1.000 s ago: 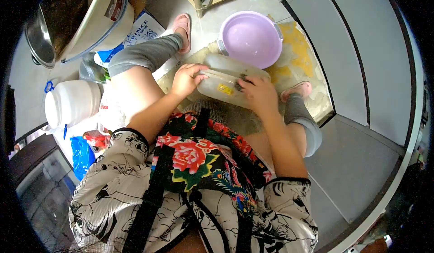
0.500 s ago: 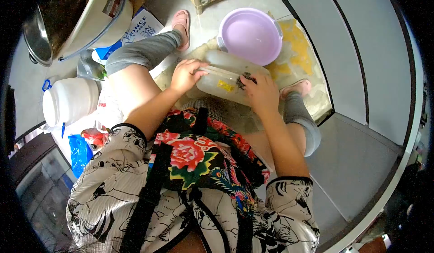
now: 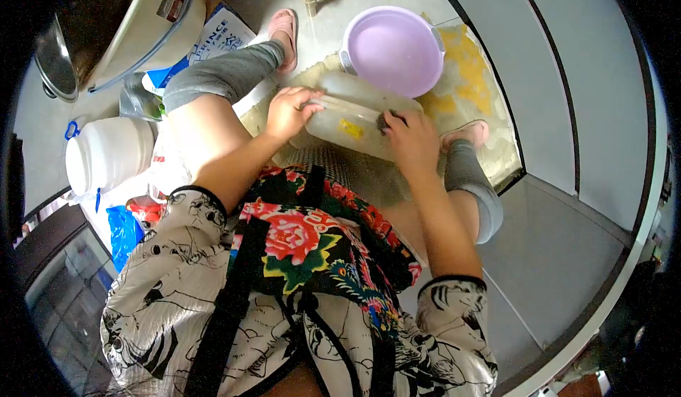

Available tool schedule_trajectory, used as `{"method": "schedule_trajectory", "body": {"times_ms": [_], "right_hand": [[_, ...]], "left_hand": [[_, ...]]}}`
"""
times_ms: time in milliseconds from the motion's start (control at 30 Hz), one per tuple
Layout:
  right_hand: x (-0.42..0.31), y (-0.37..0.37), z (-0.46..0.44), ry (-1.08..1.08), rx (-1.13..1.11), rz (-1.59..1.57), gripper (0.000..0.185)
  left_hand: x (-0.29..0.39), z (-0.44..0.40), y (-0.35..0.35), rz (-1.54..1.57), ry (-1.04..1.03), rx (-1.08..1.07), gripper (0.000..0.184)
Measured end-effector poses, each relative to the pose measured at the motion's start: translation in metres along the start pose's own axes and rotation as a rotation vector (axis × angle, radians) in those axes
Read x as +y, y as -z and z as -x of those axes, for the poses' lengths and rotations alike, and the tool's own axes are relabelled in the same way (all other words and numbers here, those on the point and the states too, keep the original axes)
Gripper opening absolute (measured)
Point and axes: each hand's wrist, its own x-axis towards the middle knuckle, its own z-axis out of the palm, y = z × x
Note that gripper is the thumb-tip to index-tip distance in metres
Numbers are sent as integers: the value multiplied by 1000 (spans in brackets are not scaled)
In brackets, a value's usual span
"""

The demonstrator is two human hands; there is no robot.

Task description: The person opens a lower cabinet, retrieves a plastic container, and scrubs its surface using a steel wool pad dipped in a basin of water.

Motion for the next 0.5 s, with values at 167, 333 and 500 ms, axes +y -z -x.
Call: {"method": "schedule_trajectory", "body": {"times_ms": [167,333,500], "right_hand": [[-42,-29,-24,97,113,24,35],[-14,-7,-4,189,120,59,37],[-6,-16,9,95,196,47,30]], "left_hand": [[-7,-7,2,-29,-103,2,24],[-2,-6,4,54,-45,-20,23],[-9,-2,-3,-1,-74,28,23]]}}
